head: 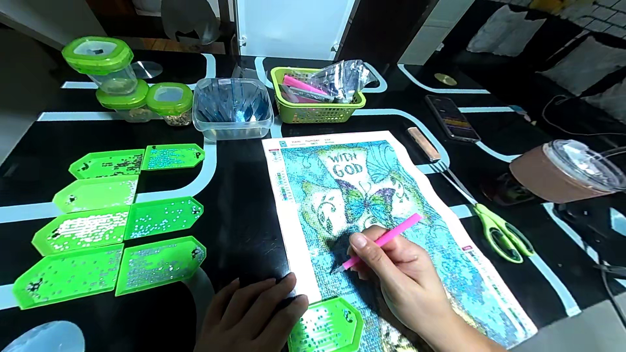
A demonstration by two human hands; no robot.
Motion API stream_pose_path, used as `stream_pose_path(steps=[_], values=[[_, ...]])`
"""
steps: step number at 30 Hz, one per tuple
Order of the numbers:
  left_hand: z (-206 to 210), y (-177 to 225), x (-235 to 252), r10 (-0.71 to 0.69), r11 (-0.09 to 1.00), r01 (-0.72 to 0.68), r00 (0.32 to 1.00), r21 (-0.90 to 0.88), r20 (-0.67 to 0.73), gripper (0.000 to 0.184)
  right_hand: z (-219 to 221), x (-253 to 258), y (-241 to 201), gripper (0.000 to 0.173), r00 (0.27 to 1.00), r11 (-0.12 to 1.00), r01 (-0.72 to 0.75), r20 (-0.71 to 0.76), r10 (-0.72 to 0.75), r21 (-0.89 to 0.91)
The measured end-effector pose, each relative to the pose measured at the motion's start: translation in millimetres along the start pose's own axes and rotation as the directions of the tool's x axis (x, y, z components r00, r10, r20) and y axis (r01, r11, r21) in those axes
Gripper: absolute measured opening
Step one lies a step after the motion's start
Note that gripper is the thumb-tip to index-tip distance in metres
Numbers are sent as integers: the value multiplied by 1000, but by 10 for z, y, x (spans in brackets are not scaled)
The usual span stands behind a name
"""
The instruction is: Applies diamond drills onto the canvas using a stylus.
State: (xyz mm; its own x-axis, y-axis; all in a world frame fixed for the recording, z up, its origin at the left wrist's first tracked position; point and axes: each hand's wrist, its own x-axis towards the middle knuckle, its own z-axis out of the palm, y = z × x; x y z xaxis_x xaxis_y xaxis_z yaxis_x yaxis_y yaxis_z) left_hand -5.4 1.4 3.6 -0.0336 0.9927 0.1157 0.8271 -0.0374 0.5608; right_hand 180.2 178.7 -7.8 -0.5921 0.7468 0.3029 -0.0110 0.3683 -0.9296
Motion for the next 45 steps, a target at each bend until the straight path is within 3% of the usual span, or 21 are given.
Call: stream_pose_path(steps=[21, 45], values=[[-2, 4, 1, 1, 1000, -1, 1000, -5, 5, 45, -13, -53, 53, 26, 996, 993, 85, -19, -87, -77], [-10, 6, 0, 4, 1000, -4, 1000, -11, 5, 46, 5, -76, 36, 30, 970, 916, 244, 62, -236, -320]])
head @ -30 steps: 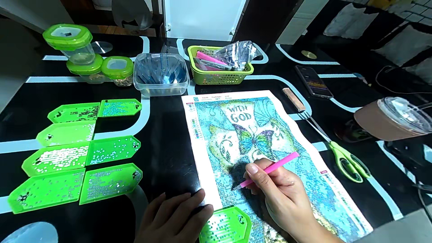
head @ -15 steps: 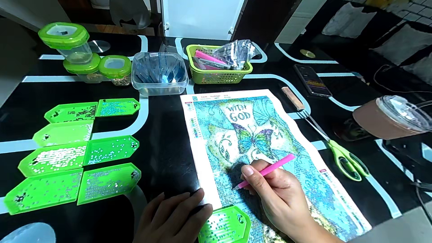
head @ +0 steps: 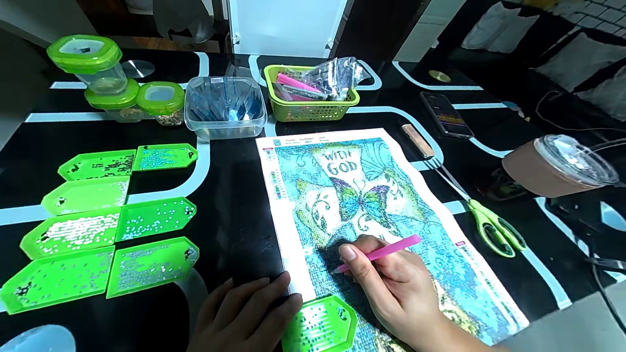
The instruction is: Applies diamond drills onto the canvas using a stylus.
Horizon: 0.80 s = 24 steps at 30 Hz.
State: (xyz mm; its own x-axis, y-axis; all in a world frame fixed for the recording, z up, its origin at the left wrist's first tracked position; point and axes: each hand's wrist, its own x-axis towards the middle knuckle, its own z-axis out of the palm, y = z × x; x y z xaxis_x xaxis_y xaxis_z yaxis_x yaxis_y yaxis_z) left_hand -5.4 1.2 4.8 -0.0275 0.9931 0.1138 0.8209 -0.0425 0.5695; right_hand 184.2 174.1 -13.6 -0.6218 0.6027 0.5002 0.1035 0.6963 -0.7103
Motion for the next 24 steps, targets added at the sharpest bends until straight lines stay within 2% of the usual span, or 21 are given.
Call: stream_pose_path(steps=[10, 14, 16, 19, 24], values=[[7, -11, -7, 1, 1000, -1, 1000, 1, -7, 45, -114, -35, -103, 29, 994, 1000, 11, 105, -9, -28], [14, -17, -2, 7, 1000, -7, 1000, -1, -15, 46, -130, -121, -64, 29, 997, 976, -79, 7, 80, 204], [15, -11, -8, 1, 1000, -1, 1000, -5, -14, 45, -135, -178, -122, 28, 993, 952, -116, 18, 116, 283], [21, -12, -9, 2, 1000, -2, 1000, -3, -22, 44, -117, -251, -219, 26, 989, 942, -138, 90, 116, 307], [31, -18, -13, 9, 1000, -9, 1000, 7, -30, 45, -73, -289, -264, 25, 990, 954, -105, 115, 75, 280]])
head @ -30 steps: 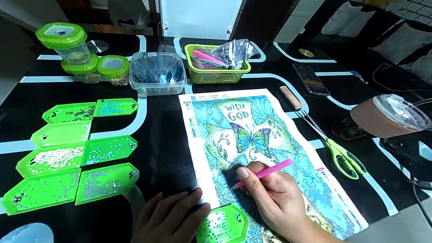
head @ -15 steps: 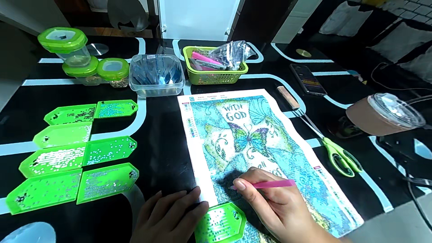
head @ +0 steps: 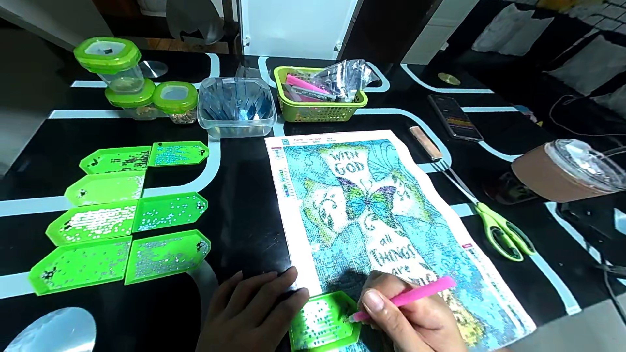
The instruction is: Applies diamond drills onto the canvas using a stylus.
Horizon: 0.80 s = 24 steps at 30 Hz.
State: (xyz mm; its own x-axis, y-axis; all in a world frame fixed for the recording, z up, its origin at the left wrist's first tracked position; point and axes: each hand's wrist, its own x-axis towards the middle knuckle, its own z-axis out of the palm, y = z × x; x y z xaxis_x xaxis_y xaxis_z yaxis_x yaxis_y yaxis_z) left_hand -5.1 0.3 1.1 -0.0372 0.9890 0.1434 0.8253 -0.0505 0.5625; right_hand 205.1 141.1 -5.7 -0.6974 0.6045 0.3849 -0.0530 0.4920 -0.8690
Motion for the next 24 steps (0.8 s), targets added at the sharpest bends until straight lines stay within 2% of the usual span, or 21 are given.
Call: stream_pose_path(steps=[24], values=[[16, -8, 0, 2, 1000, -2, 1000, 8, -16, 43, 119, 22, 15, 25, 998, 995, 56, 4, -55, -87]])
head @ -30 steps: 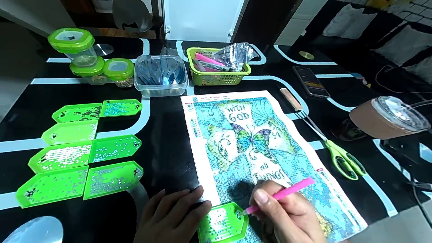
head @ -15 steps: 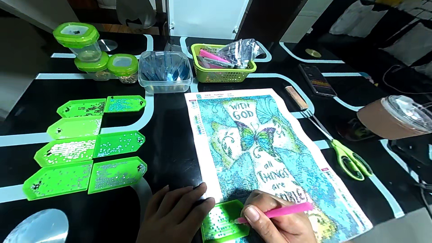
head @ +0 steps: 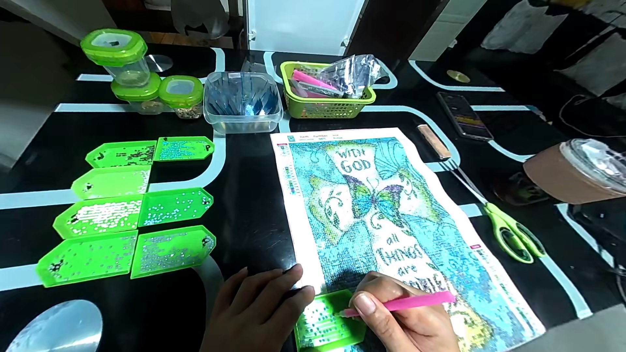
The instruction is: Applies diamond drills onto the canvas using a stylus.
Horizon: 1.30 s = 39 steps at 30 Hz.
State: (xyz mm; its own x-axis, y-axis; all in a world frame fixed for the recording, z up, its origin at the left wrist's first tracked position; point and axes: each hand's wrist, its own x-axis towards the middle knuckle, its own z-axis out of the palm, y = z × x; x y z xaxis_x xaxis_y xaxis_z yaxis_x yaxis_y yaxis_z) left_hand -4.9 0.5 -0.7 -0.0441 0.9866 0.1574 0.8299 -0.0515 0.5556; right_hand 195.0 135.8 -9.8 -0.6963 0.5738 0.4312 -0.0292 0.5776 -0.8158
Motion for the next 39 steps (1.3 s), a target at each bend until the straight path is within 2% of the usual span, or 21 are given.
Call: stream_pose_path(steps=[7, 11, 13, 21, 36, 39], values=[[-3, 1, 4, 4, 1000, -4, 1000, 6, 6, 44, -1, 0, 1, 25, 1000, 1000, -1, 1, 1, 19], [-7, 8, 6, -4, 1000, 4, 1000, -2, 17, 45, -94, 82, -25, 24, 984, 968, -149, -68, 166, 201], [-14, 15, 12, -8, 1000, 9, 1000, -8, 28, 46, -156, 170, 23, 27, 962, 952, -204, -132, 238, 226], [-32, 20, 15, -13, 1000, 14, 999, -8, 39, 46, -156, 237, 229, 28, 976, 985, -142, -150, 156, 98], [-48, 20, 13, -13, 1000, 13, 999, -9, 49, 46, -135, 239, 237, 27, 971, 987, -141, -182, 153, 74], [-49, 24, 12, -19, 1000, 19, 998, -7, 54, 46, -127, 238, 244, 28, 977, 993, -121, -173, 121, 12]])
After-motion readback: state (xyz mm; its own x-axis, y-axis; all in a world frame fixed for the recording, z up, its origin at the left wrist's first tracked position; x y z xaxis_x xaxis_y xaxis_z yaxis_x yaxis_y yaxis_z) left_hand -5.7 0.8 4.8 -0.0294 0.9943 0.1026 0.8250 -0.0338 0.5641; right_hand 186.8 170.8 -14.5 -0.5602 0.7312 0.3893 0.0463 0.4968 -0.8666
